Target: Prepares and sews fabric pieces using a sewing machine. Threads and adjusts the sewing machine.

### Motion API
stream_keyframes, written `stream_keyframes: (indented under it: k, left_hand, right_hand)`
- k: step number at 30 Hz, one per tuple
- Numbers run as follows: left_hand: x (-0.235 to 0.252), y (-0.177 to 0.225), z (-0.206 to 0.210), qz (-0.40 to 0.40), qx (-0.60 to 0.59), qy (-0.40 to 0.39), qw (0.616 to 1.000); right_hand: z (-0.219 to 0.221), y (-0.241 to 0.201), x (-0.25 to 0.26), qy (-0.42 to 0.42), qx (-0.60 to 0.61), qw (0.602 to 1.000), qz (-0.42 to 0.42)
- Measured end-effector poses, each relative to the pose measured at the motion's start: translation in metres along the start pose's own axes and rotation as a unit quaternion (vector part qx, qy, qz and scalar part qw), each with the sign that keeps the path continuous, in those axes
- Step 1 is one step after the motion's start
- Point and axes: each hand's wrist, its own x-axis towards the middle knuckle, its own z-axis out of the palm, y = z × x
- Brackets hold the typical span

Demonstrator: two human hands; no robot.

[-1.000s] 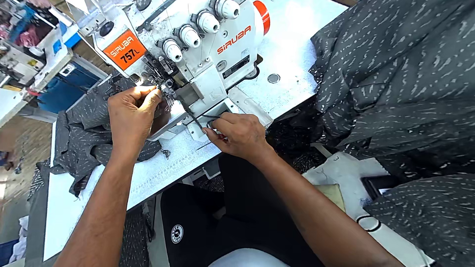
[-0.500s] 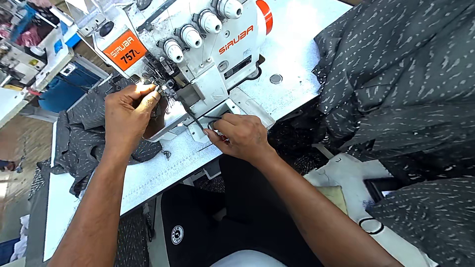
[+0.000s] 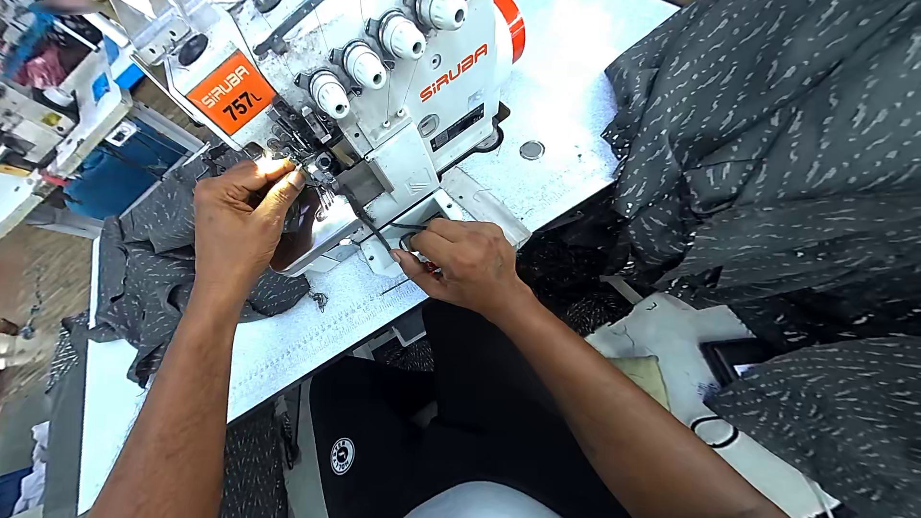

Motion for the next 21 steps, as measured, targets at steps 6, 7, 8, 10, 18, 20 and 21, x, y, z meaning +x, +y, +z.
stream_keyframes:
  k: [6,7,8,10,18,20,21]
  left_hand:
    - [-0.003,0.002,0.002,-0.011,-0.004,0.006,1.0]
    - [-0.003,0.002,0.004,-0.011,-0.004,0.011,1.0]
    - [-0.001,0.001,0.005,-0.001,-0.004,0.017,1.0]
    - [0.0,-0.001,0.008,0.007,-0.01,0.027,1.0]
    - [0.0,0.003,0.009,-0.058,-0.051,0.036,0.996]
    - [0.0,0.002,0.01,-0.049,-0.049,0.044,0.997]
    - [-0.001,0.003,0.011,-0.049,-0.05,0.049,0.996]
  right_hand:
    - [0.0,0.0,0.0,0.001,-0.001,1.0,0.001]
    - [0.0,0.0,0.0,0.002,0.0,1.0,0.001]
    - [0.001,0.0,0.0,0.002,0.002,1.0,0.002]
    - [0.0,0.0,0.0,0.002,0.006,1.0,0.004]
    - [0.0,0.0,0.0,0.0,0.002,1.0,0.003]
    - [0.0,0.0,0.0,0.001,0.002,1.0,0.002]
    - [0.0,0.0,0.0,0.002,0.002,1.0,0.001]
